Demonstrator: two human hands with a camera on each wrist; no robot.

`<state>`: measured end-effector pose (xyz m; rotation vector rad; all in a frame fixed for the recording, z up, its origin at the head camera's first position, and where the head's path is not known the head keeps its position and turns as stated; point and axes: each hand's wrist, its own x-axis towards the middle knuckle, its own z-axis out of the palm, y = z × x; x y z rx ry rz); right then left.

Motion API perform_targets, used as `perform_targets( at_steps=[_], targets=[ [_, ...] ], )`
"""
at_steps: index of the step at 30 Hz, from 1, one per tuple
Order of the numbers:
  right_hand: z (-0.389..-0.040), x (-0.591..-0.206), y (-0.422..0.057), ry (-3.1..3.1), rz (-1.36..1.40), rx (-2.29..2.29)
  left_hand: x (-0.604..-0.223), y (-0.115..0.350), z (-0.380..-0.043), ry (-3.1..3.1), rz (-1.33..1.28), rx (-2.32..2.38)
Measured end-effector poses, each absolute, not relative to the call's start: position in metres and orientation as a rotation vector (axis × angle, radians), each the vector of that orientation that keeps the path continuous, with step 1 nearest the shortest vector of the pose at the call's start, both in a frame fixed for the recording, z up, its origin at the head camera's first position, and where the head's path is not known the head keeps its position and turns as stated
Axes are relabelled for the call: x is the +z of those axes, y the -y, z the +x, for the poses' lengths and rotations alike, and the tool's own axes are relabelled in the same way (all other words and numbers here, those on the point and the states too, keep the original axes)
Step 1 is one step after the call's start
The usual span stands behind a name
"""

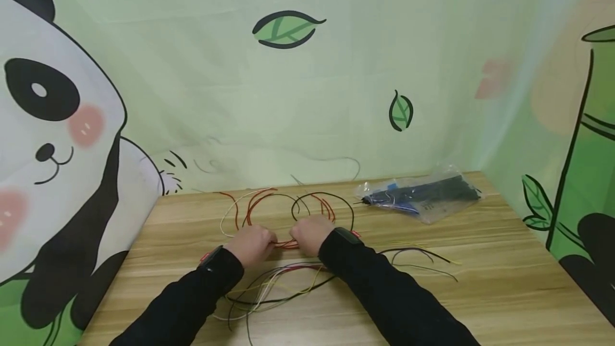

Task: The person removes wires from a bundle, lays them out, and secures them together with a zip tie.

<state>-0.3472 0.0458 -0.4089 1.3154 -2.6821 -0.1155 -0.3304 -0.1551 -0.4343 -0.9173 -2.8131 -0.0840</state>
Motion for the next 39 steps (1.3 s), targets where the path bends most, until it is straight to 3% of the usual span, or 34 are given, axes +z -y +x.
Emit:
perform_targets(
  at_steps=[26, 39],
  targets=[
    [-0.332, -0.385, -0.098, 2.515, 1.296, 0.131, -0.439, 0.188, -0.324, 2.805, -0.772, -0.249],
    [-0.323, -0.364, -0.155, 2.39, 1.116, 0.16, -0.446, 0.209, -0.324, 2.789, -0.691, -0.385]
  ],
)
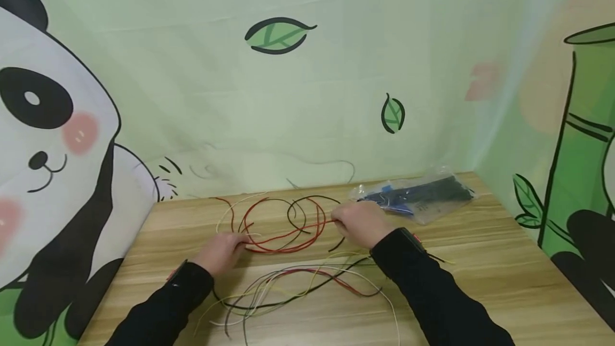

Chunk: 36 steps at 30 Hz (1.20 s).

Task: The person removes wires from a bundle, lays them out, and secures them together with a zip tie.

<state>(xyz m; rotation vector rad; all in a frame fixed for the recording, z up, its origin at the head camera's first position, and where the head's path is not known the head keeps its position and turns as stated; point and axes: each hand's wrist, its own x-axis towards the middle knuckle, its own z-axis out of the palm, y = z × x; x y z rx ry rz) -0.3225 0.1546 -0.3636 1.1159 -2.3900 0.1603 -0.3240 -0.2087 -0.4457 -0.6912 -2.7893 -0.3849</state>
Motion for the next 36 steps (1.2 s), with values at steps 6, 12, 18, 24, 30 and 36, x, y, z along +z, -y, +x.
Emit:
perform_targets(
  at_steps=[6, 12, 18, 24, 30, 36],
  targets=[
    [-0.319, -0.357, -0.179, 2.424, 1.018, 0.187, -0.444, 0.215, -0.321, 2.76, -0.671, -0.415],
    [-0.313, -0.351, -0.198, 2.434, 0.924, 0.195, -0.433, 0.217, -0.313, 2.723, -0.593, -0.466],
    [-0.311, -0.347, -0.211, 2.395, 0.857, 0.192, -0.421, 0.223, -0.301, 2.635, -0.569, -0.469],
    [-0.304, -0.344, -0.231, 2.37, 0.823, 0.189, -0.412, 0.236, -0.29, 2.523, -0.591, -0.431],
    [-0.293, -0.346, -0.25, 2.372, 0.794, 0.172, -0.407, 0.249, -0.276, 2.466, -0.601, -0.361],
    [-0.277, -0.356, -0.268, 2.423, 0.791, 0.184, -0.407, 0.26, -0.258, 2.456, -0.585, -0.255]
  ],
)
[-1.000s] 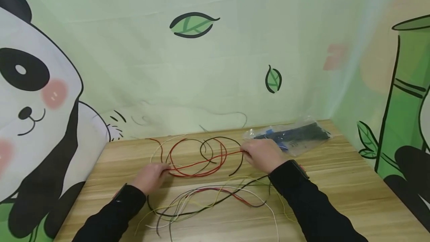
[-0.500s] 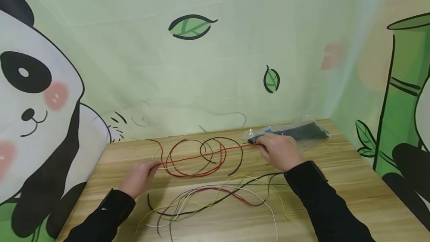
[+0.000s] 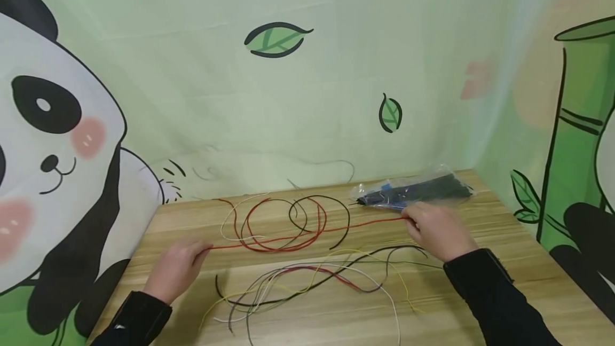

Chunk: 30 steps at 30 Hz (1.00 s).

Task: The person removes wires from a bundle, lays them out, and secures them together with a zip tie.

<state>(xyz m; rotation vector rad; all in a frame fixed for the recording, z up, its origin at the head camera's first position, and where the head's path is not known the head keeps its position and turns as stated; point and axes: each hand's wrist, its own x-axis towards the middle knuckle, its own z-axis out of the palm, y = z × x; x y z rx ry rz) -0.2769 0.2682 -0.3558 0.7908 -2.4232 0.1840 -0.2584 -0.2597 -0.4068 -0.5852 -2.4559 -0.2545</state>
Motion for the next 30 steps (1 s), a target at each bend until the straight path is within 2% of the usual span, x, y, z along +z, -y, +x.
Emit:
perform_targets(
  at_steps=[8, 30],
  targets=[
    [-0.255, -0.387, -0.284, 2.302, 0.837, 0.161, -0.411, 0.26, -0.241, 2.481, -0.655, -0.162],
    [-0.253, -0.429, -0.275, 2.495, 0.985, 0.15, -0.441, 0.254, -0.242, 2.72, -0.477, -0.089]
  ],
)
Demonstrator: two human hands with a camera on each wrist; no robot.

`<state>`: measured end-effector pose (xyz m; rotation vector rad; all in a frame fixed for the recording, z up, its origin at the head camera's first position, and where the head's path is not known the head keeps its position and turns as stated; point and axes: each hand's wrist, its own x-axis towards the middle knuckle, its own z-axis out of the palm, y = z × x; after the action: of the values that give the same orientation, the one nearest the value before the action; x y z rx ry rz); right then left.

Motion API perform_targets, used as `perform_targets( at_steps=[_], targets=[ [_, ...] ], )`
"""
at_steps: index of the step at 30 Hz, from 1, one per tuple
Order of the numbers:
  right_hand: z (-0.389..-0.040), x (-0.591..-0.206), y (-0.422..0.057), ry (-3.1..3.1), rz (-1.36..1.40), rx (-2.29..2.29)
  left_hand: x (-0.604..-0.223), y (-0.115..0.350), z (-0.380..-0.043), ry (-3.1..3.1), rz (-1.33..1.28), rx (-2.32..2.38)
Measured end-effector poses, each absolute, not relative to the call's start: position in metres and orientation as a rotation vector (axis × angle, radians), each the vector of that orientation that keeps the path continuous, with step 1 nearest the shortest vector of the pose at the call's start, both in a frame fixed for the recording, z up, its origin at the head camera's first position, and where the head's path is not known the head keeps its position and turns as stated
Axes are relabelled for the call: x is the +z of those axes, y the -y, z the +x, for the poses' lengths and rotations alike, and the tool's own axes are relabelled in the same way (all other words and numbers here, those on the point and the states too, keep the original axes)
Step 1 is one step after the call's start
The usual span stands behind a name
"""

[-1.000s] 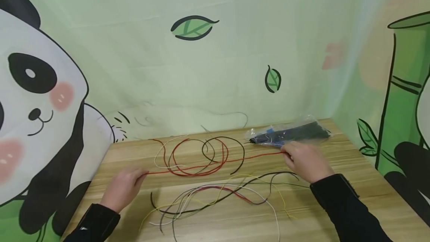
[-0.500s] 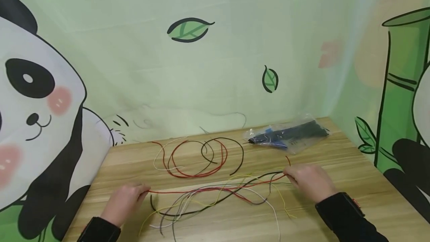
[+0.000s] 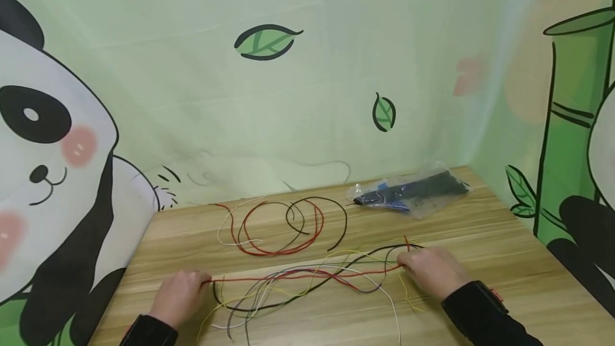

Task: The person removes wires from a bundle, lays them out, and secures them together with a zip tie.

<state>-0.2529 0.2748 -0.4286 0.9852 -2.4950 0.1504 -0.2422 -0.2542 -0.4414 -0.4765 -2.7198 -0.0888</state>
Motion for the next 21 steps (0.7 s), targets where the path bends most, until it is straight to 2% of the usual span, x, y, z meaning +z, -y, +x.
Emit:
perform_targets(
  at_steps=[21],
  targets=[
    [-0.2452, -0.4357, -0.2777, 2.716, 0.967, 0.19, -0.4439, 0.2478, -0.237, 2.891, -0.504, -0.114]
  ],
)
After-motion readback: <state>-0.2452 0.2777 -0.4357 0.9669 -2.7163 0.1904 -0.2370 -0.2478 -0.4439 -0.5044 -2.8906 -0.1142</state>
